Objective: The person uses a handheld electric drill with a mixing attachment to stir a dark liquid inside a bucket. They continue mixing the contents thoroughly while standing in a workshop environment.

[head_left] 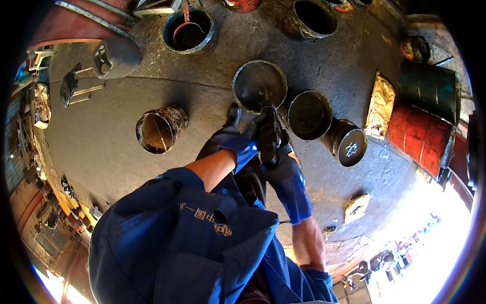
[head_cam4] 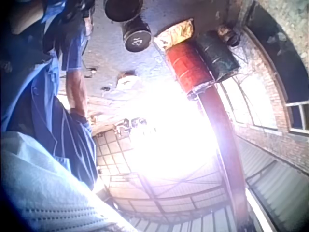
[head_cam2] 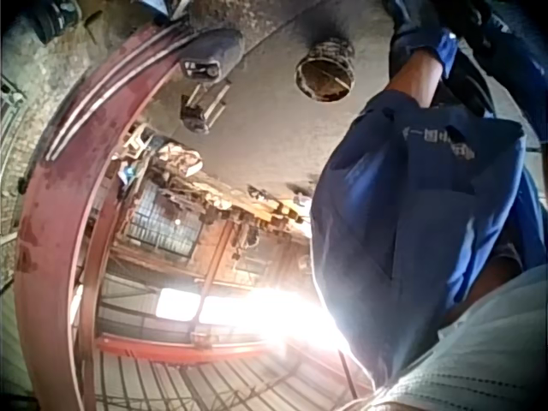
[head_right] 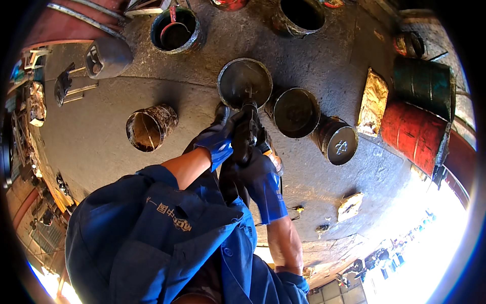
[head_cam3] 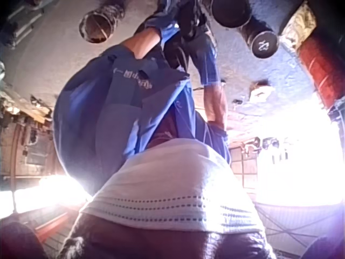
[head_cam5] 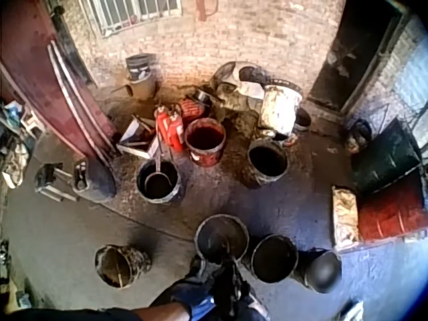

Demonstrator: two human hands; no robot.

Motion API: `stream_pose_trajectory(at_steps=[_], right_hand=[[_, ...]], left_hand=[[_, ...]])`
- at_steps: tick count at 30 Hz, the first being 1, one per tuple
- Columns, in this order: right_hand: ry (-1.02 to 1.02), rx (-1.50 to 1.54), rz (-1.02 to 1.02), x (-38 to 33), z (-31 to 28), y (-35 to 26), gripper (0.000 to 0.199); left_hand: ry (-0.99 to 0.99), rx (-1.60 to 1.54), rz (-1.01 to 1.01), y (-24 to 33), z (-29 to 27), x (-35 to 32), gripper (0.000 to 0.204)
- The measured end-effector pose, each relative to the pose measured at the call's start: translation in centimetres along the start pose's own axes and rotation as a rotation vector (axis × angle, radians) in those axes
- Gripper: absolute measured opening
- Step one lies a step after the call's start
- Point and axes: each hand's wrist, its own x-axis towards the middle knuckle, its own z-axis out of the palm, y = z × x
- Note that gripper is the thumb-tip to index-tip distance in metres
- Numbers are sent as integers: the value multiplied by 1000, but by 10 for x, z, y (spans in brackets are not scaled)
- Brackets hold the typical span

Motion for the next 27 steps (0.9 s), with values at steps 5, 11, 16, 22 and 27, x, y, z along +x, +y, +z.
stream_pose_trajectory(at_steps=[5, 11, 16, 22, 27], right_hand=[[29, -33, -24, 1, 5, 10, 44], [-7, 47, -34, 3, 7, 19, 44], [-23, 14, -38, -4, 2, 11, 42], [10, 17, -23, -3, 11, 15, 40], [28, -13, -19, -4, 11, 20, 41]], left_hand=[[32, 13, -15, -4, -3, 1, 36], [67, 45, -13, -3, -4, -5, 37], [92, 67, -9, -1, -4, -10, 38], [111, 94, -16, 0, -8, -14, 39], [128, 100, -34, -2, -10, -15, 40]])
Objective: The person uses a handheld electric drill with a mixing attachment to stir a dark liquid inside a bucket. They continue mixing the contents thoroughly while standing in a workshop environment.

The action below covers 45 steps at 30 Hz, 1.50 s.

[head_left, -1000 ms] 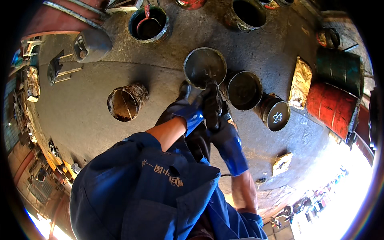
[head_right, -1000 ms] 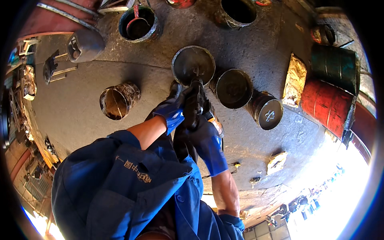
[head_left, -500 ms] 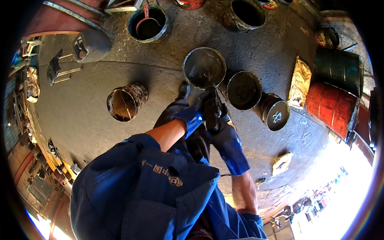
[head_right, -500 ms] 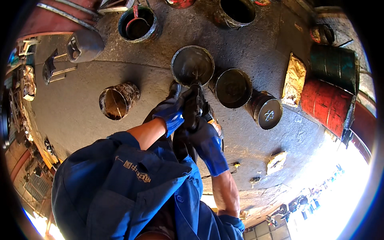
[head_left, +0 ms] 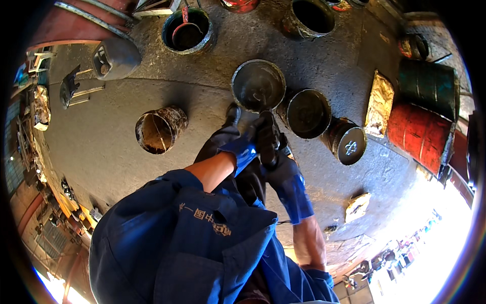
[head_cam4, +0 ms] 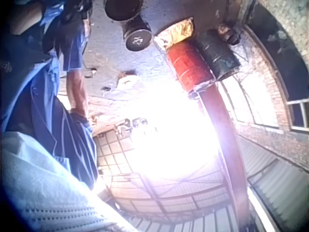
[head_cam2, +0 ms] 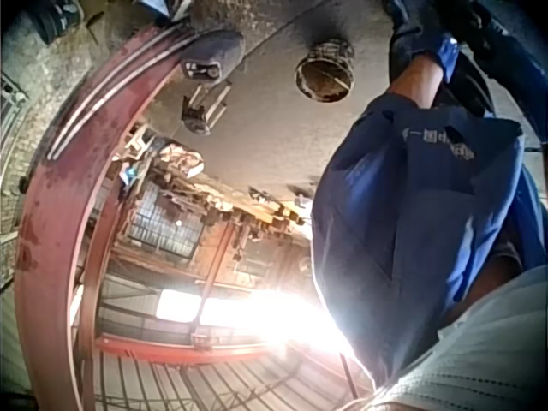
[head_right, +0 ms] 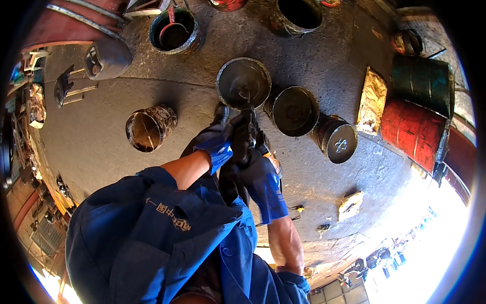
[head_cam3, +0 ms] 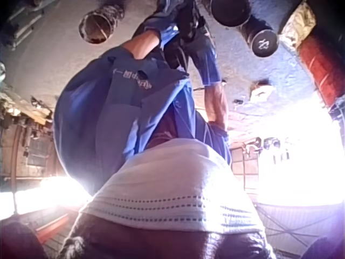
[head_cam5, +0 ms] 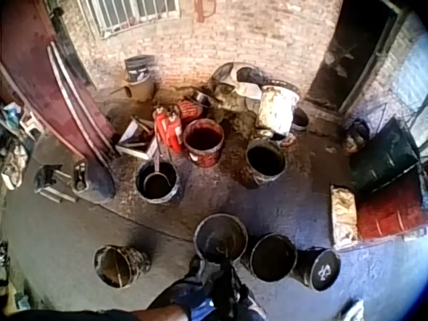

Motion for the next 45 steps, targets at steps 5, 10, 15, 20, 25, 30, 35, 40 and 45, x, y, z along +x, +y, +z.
stream_pose_trajectory(at_steps=[5, 10, 15, 20, 25, 30, 35, 40, 45], right_hand=[[-21, 3, -32, 5, 2, 12, 42], [-69, -38, 18, 4, -5, 3, 45], [-77, 22, -12, 0, -4, 3, 45], [-101, -19, 13, 6, 0, 2, 54], [-104, 12, -11, 15, 5, 14, 55], [-107, 31, -42, 12, 2, 7, 47], [-68, 4, -67, 9, 6, 2, 47], [-53, -1, -52, 10, 11, -1, 47], [-45, 38, -79, 14, 13, 1, 47]], left_hand=[[10, 26, 3, -1, -7, -4, 41], [53, 30, 4, 0, 1, -7, 41], [40, 19, 7, 0, 5, -9, 41], [29, 17, 20, 4, 6, -12, 40], [20, 11, 26, 4, 6, -12, 39], [9, 4, 34, 8, 9, -15, 38], [-3, -2, 38, 11, 11, -16, 38], [-20, -7, 48, 14, 13, -14, 37], [-31, -16, 50, 15, 14, -13, 36]])
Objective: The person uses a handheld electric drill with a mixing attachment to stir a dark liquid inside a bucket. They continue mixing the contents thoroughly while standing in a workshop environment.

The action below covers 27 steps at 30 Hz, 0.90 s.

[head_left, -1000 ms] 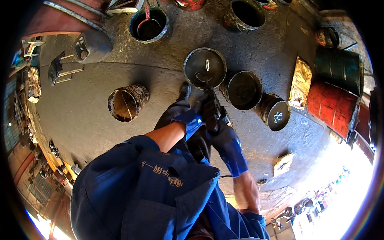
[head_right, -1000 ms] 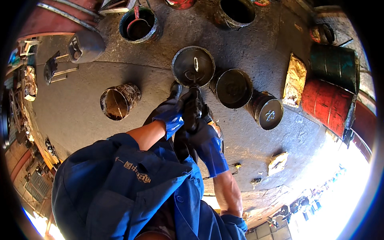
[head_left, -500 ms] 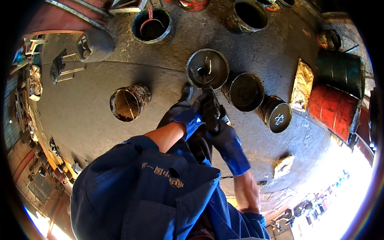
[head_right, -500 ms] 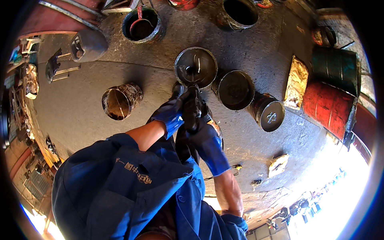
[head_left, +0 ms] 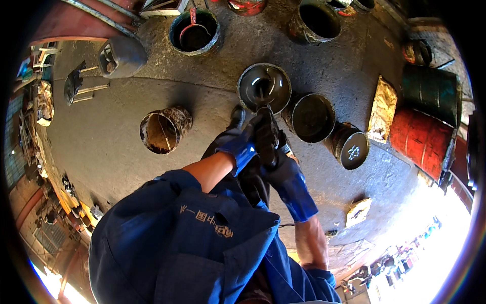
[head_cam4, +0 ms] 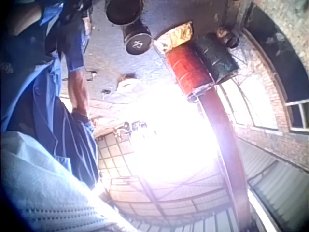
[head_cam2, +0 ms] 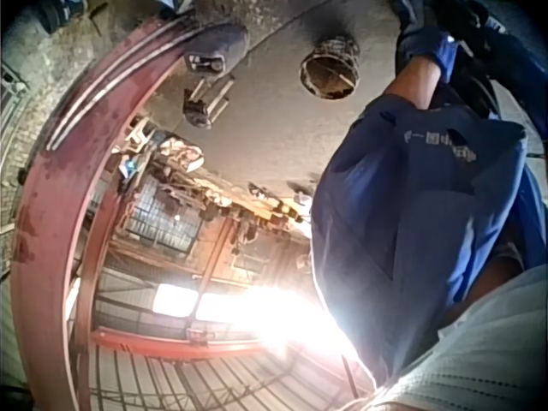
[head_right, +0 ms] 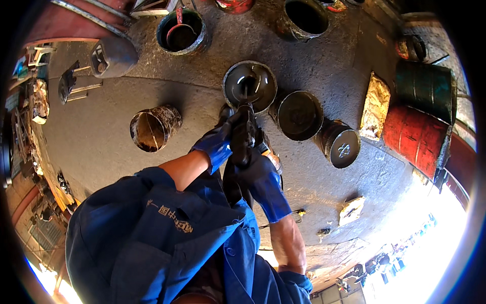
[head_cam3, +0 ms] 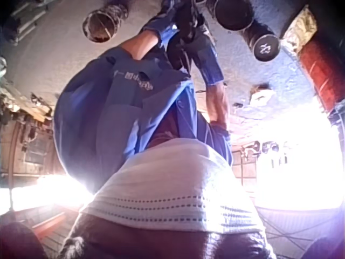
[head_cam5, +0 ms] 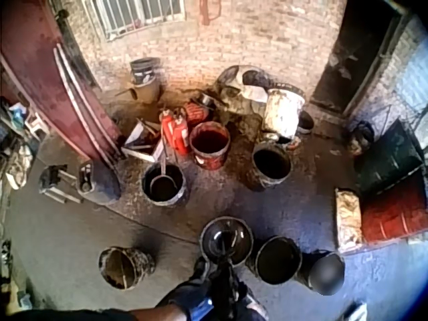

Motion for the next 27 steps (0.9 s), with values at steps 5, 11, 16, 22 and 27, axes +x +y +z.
stream_pose_trajectory(at_steps=[5, 11, 16, 22, 27], right_hand=[[-34, -46, 34, -8, -9, -14, 47], [42, -90, 23, -15, -5, -12, 43], [44, -59, -27, -15, -7, -10, 41], [14, -54, -12, -12, -9, -8, 44], [-13, -70, 40, -19, -15, -19, 47]], left_hand=[[-7, -9, -1, -1, 1, 3, 36], [-7, -19, -7, -7, 2, 4, 35], [-5, -19, -10, -9, 3, 4, 34], [-12, -30, -9, -13, 2, 4, 33], [-18, -39, -5, -16, 1, 5, 33]])
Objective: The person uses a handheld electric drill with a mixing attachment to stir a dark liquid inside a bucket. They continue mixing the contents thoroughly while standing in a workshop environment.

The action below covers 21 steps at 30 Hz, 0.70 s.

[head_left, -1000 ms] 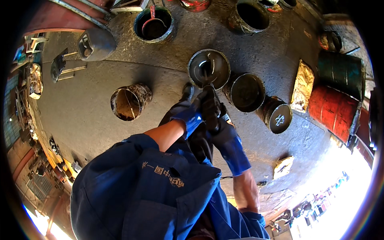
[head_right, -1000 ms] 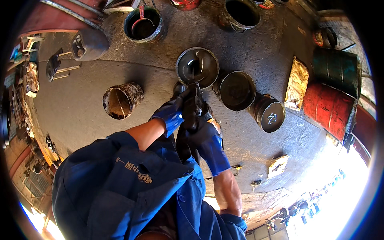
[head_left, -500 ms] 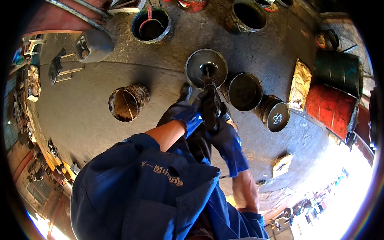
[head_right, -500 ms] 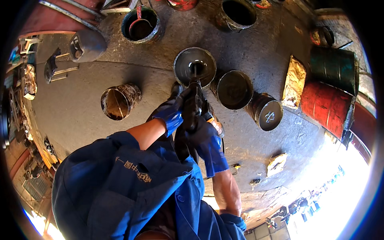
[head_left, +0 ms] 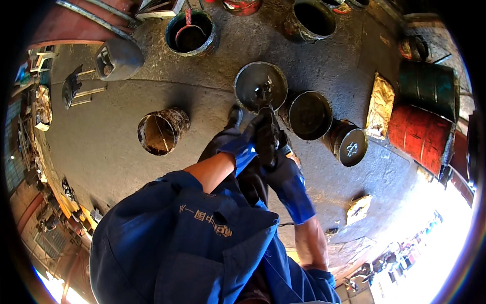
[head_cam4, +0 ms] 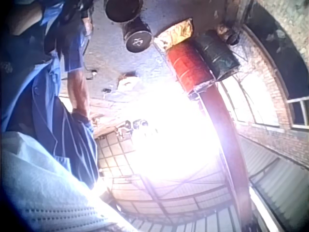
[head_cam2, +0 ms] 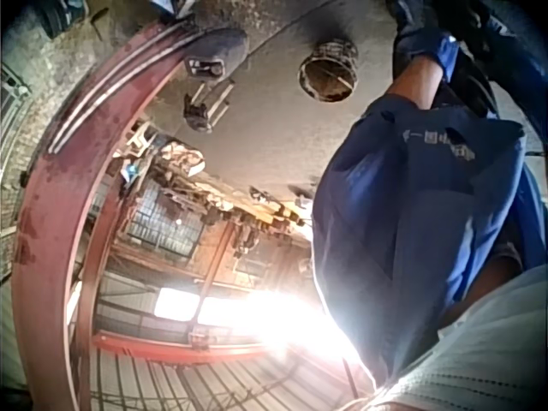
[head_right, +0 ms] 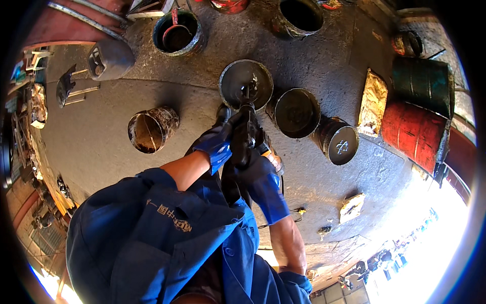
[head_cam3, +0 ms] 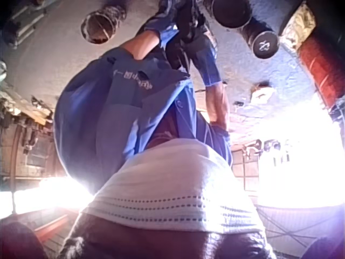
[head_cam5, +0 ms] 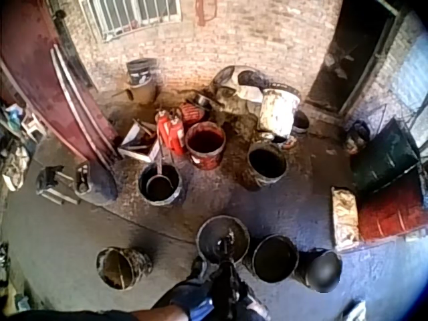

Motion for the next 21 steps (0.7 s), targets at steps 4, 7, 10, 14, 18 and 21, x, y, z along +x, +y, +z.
stream_pose_trajectory(at_steps=[4, 7, 10, 14, 18, 21], right_hand=[[17, 8, -41, 1, 5, 10, 47], [62, -17, -61, 1, 9, 13, 46], [51, -24, -40, 3, 9, 15, 44], [7, 116, -53, -2, 6, 14, 43], [8, 8, 9, -3, 4, 8, 43], [10, 30, -29, -4, 4, 10, 42]], left_hand=[[-4, -2, -4, -2, 0, 1, 33], [-6, -5, -1, -3, 0, 1, 32], [-6, -5, 1, -4, 2, 1, 32], [-12, -11, 4, -4, 4, -1, 32], [-14, -18, 6, -6, 3, -2, 31], [-22, -27, 9, -7, 1, -2, 31]])
